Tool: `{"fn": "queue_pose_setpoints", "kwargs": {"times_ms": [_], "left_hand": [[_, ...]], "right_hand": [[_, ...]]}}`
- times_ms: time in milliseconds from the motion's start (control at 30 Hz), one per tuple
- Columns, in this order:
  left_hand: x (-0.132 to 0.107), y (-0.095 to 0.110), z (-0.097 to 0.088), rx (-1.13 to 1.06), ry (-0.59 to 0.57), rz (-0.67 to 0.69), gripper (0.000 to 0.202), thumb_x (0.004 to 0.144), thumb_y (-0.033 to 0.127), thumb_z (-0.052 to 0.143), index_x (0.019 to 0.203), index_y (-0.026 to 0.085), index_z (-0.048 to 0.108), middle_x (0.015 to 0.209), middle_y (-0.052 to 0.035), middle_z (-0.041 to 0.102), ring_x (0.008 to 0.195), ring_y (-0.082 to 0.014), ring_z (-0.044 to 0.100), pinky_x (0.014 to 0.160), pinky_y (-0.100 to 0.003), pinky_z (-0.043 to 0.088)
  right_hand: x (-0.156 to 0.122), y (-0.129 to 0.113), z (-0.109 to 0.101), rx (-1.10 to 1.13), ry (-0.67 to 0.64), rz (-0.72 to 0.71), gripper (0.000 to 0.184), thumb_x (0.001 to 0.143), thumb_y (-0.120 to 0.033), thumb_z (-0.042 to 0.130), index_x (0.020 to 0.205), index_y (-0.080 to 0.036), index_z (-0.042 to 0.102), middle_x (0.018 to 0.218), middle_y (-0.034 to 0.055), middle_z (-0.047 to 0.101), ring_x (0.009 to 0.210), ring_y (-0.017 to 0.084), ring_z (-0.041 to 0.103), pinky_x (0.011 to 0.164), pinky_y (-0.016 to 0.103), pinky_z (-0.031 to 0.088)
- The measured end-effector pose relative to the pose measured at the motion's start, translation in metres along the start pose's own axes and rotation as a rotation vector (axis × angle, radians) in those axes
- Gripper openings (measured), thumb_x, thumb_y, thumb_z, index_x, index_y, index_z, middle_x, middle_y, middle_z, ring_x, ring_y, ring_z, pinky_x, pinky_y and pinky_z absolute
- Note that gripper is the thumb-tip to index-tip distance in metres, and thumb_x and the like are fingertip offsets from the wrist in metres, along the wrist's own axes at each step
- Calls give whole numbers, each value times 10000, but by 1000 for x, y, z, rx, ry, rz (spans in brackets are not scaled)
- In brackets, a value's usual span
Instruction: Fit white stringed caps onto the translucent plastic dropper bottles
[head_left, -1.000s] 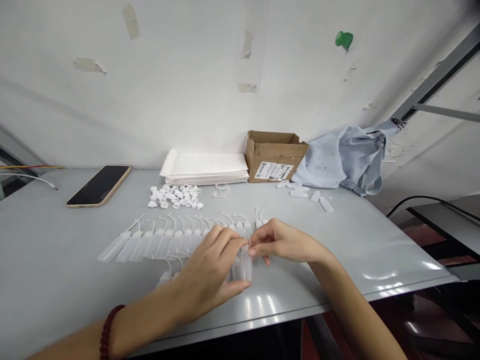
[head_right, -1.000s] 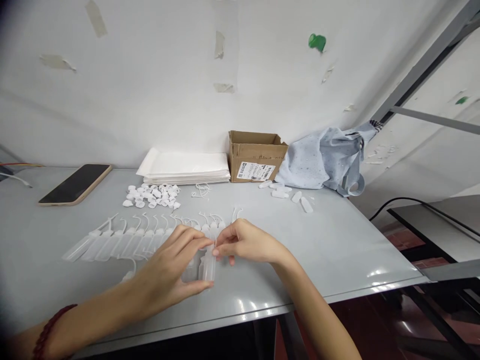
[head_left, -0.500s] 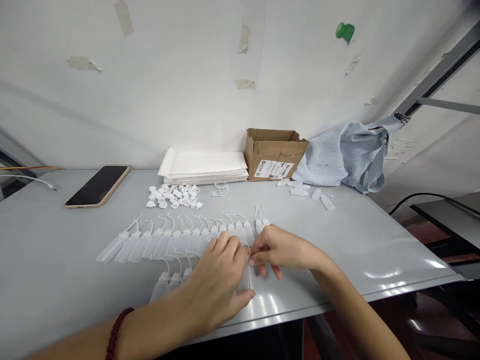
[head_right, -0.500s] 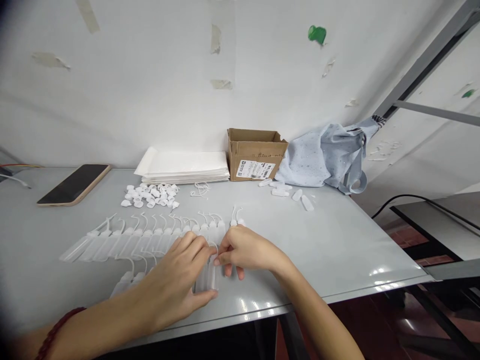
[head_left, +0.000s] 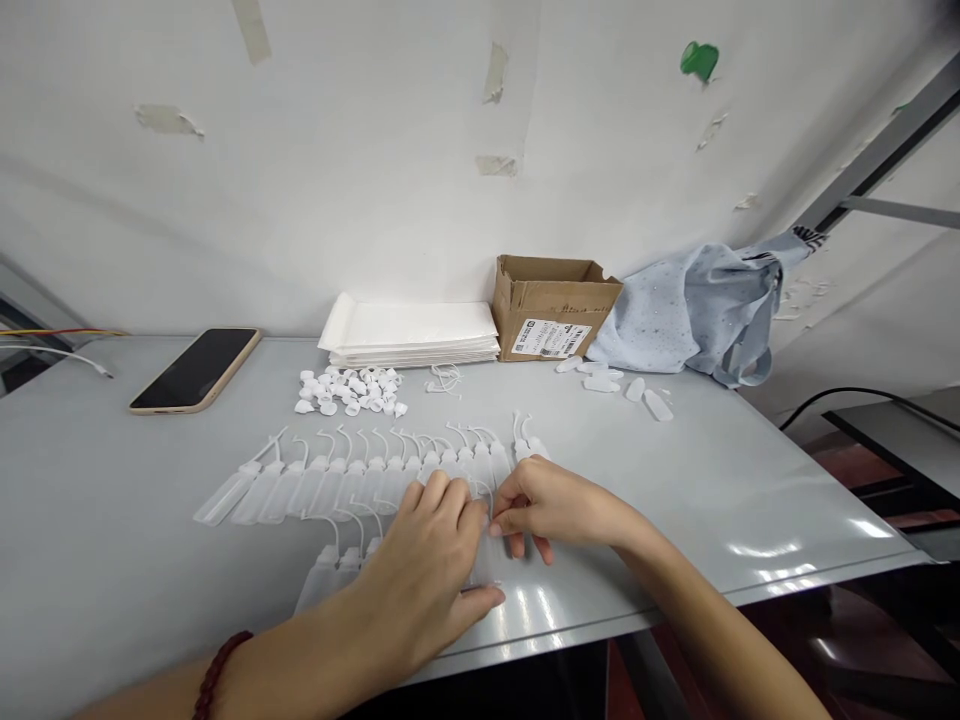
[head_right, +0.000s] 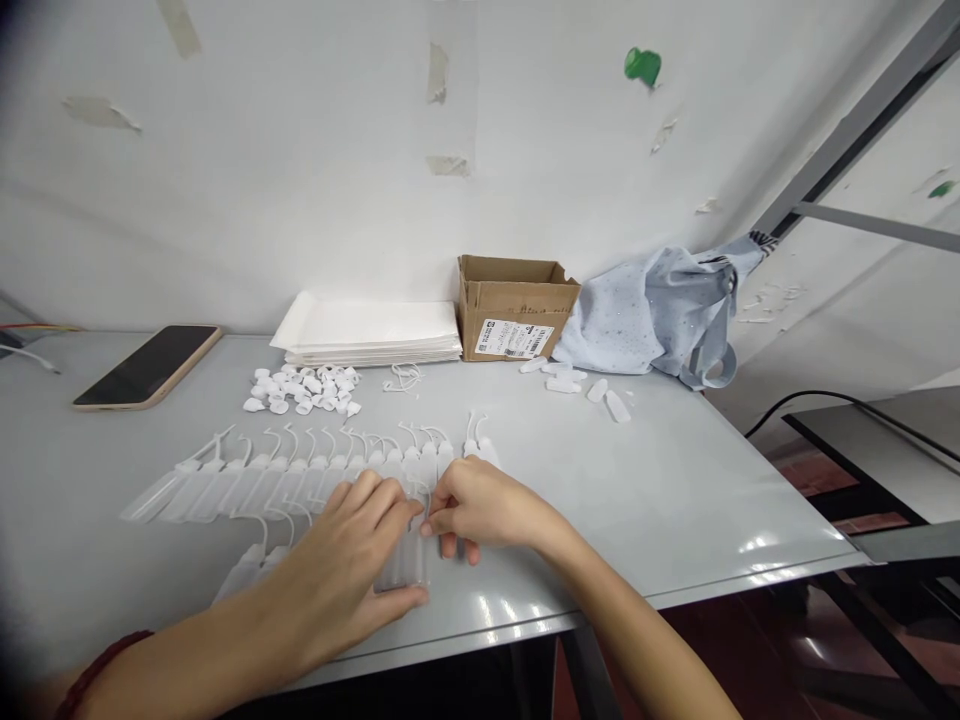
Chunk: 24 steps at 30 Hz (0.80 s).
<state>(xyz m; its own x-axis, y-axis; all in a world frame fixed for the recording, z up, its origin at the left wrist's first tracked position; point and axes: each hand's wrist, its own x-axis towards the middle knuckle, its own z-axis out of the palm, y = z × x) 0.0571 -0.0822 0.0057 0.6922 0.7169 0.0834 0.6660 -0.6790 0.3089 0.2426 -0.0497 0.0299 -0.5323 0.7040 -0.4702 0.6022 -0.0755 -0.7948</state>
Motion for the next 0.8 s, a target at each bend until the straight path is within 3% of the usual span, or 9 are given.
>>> {"fn": "queue_pose_setpoints", "kwargs": {"times_ms": [167, 400, 633, 800], "left_hand": [[-4, 1, 0, 16, 22, -5, 469, 666, 486, 750, 943, 143, 589, 905, -64, 534, 844, -252, 439, 720, -417, 398], [-4, 0, -15, -15, -28, -43, 448, 679, 467, 752, 938, 128, 615, 910, -92, 558, 851, -276, 455, 704, -422, 396], [-6, -11, -16, -44, 110, -45, 453, 718, 497, 716, 1001, 159, 612, 918, -63, 559, 854, -248, 440, 725, -398, 378], [5, -29, -29, -121, 158, -120, 494, 793, 583, 581, 1064, 170, 605, 932, -70, 576, 895, -258, 455, 756, -401, 391]], "right_hand": [[0, 1, -2, -1, -16, 10, 195, 777, -219, 565, 606, -128, 587, 556, -14, 628, 338, 40, 500, 429, 165, 402], [-1, 0, -4, 3, -15, 23, 193, 778, -231, 568, 617, -130, 595, 552, -11, 627, 341, 48, 499, 424, 173, 397], [-4, 3, -9, 30, -14, 23, 189, 783, -244, 580, 636, -130, 608, 568, -9, 645, 336, 47, 493, 442, 189, 400], [-8, 3, -19, 59, 30, 39, 212, 786, -282, 596, 639, -131, 617, 596, 10, 667, 351, 55, 509, 442, 199, 378]]}}
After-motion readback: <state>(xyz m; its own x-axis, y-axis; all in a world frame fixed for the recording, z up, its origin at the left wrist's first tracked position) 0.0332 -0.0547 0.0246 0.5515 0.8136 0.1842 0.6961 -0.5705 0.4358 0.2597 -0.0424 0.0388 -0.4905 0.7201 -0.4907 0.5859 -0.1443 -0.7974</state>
